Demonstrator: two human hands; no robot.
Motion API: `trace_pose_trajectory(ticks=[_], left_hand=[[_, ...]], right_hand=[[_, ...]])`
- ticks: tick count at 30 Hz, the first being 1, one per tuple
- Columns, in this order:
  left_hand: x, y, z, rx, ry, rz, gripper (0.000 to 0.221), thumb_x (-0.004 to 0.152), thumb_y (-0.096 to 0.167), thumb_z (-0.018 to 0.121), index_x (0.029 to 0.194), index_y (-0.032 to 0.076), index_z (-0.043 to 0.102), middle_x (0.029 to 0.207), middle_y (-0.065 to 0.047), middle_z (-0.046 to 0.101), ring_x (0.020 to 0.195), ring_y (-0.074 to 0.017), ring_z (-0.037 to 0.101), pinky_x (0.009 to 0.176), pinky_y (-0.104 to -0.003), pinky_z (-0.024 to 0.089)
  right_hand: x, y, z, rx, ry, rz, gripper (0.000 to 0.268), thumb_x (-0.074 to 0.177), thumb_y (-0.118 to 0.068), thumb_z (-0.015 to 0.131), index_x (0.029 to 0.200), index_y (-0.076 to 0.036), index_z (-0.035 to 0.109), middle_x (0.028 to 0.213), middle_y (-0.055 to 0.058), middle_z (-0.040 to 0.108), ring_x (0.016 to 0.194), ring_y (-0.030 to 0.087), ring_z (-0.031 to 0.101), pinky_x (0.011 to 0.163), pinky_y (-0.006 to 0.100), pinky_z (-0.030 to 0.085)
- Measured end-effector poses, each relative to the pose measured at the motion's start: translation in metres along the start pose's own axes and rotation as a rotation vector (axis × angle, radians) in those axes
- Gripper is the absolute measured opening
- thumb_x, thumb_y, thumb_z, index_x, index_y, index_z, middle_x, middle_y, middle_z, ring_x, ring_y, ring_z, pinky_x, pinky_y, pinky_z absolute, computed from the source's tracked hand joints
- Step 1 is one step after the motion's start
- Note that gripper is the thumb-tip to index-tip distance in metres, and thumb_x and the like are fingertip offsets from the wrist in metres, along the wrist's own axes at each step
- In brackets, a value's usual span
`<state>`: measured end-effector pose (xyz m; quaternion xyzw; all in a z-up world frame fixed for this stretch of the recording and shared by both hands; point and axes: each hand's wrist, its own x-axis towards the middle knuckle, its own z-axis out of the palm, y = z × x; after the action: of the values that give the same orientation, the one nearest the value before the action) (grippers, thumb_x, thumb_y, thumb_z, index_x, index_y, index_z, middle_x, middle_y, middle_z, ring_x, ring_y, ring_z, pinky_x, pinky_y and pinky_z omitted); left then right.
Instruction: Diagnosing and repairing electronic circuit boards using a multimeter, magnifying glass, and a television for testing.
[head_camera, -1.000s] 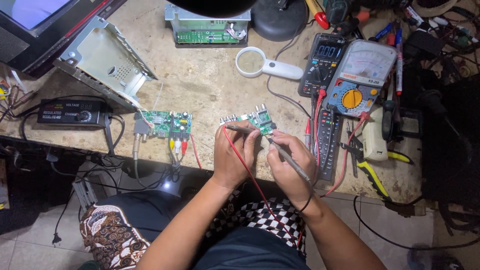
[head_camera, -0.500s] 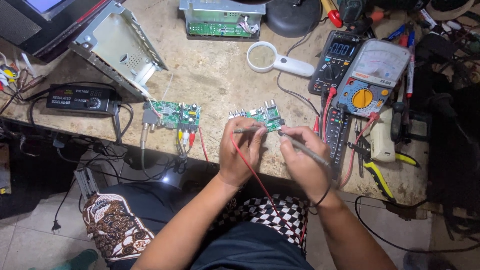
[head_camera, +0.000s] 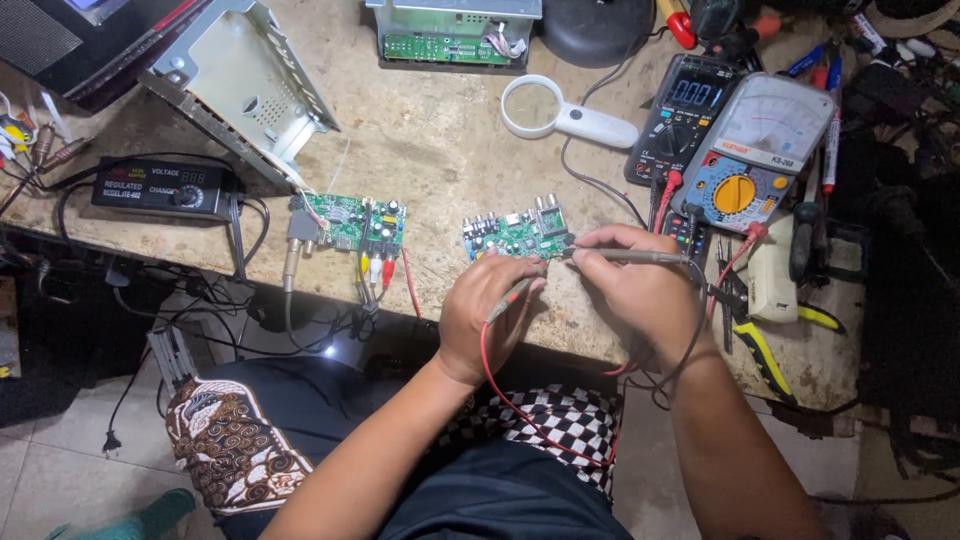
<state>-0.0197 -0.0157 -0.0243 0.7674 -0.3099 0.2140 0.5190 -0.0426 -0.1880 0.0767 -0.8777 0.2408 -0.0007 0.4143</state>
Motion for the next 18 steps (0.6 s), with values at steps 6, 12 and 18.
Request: trace_pose_trajectory(ticks=[6,12,18], left_hand=[[0.005,0.006,-0.003,0.022,0.013,0.001,0.019,0.096,0.030,0.072,0.105,0.013,0.068,0.098,-0.002,0.078,0.096,-0.0238,0.075,0.092,-0.037,0.059],[0.003,0.002,0.000,0.031,0.037,0.004,0.016,0.095,0.026,0.074,0.104,0.014,0.069,0.097,-0.001,0.078,0.094,-0.0234,0.075,0.094,-0.038,0.058],[0.002,0.003,0.001,0.027,0.048,-0.005,0.015,0.096,0.027,0.074,0.103,0.014,0.070,0.096,-0.001,0.078,0.094,-0.0240,0.074,0.093,-0.038,0.058]], right_hand=[[0.000,-0.009,-0.002,0.017,-0.007,0.056,0.023,0.079,-0.026,0.075,0.100,-0.019,0.082,0.088,0.007,0.079,0.082,0.017,0.073,0.075,0.032,0.057],[0.000,-0.010,-0.002,0.013,-0.024,0.044,0.023,0.078,-0.024,0.075,0.099,-0.018,0.082,0.086,0.006,0.079,0.080,0.016,0.074,0.073,0.031,0.057],[0.001,-0.009,-0.003,-0.009,-0.034,0.031,0.023,0.079,-0.025,0.074,0.100,-0.019,0.082,0.086,0.005,0.079,0.080,0.016,0.075,0.072,0.030,0.058]])
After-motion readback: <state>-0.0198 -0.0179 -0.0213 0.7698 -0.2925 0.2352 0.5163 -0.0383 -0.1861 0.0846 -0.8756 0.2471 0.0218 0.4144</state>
